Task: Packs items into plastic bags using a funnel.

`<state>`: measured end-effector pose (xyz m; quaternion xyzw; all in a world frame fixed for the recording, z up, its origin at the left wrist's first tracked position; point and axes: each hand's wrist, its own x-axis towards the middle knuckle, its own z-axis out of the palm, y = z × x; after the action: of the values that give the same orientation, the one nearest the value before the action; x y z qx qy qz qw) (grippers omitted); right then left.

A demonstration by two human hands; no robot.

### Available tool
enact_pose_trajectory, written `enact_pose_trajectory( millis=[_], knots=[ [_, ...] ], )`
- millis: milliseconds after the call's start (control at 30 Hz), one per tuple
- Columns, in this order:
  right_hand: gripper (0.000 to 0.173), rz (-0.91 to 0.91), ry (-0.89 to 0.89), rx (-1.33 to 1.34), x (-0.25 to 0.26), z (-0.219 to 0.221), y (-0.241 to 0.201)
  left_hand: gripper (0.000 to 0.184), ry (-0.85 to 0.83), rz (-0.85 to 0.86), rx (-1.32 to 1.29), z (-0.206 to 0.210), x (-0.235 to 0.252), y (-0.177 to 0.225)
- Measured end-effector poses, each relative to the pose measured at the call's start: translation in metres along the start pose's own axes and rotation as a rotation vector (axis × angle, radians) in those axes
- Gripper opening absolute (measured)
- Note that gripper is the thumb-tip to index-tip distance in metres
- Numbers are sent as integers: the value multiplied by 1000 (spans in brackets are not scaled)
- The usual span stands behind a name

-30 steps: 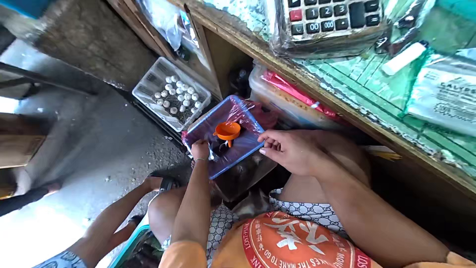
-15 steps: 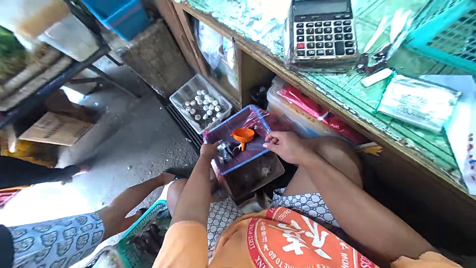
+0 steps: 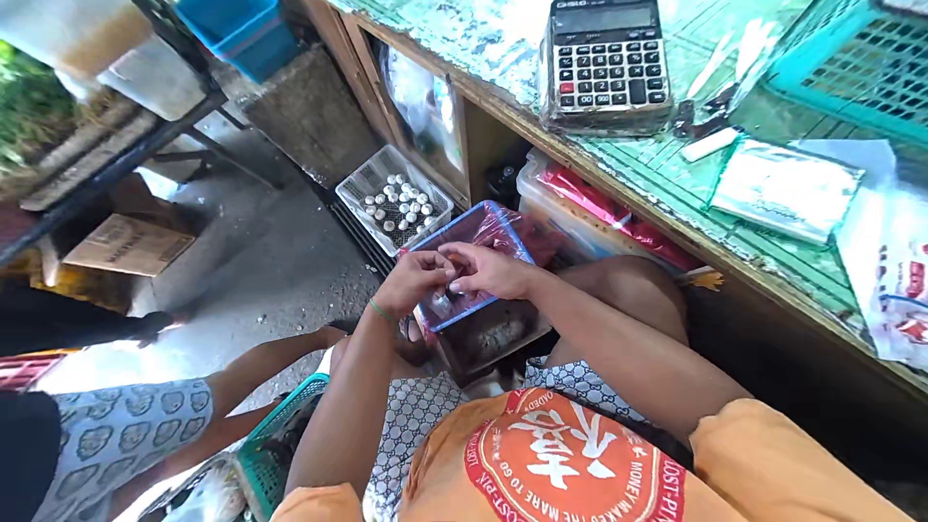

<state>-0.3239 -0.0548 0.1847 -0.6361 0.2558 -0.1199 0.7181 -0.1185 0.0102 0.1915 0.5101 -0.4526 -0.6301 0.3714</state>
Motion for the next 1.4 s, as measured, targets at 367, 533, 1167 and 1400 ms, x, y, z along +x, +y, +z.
enact_pose_trajectory(
  millis=[367,533,1167,1400],
  knots=[
    [14,-9,342,-47,-14,-26,8,10,377,180,3,-8,-28,-9],
    [13,-65,409,15,-9,-21,12,5,478,201,-132,-12,-16,-11],
    [43,208,400,-478,45,-23,-3,16,250,212,252,-48,37,-64],
    [5,203,263,-266,99,-4,23,24,354,233,64,-69,45,-81]
  ],
)
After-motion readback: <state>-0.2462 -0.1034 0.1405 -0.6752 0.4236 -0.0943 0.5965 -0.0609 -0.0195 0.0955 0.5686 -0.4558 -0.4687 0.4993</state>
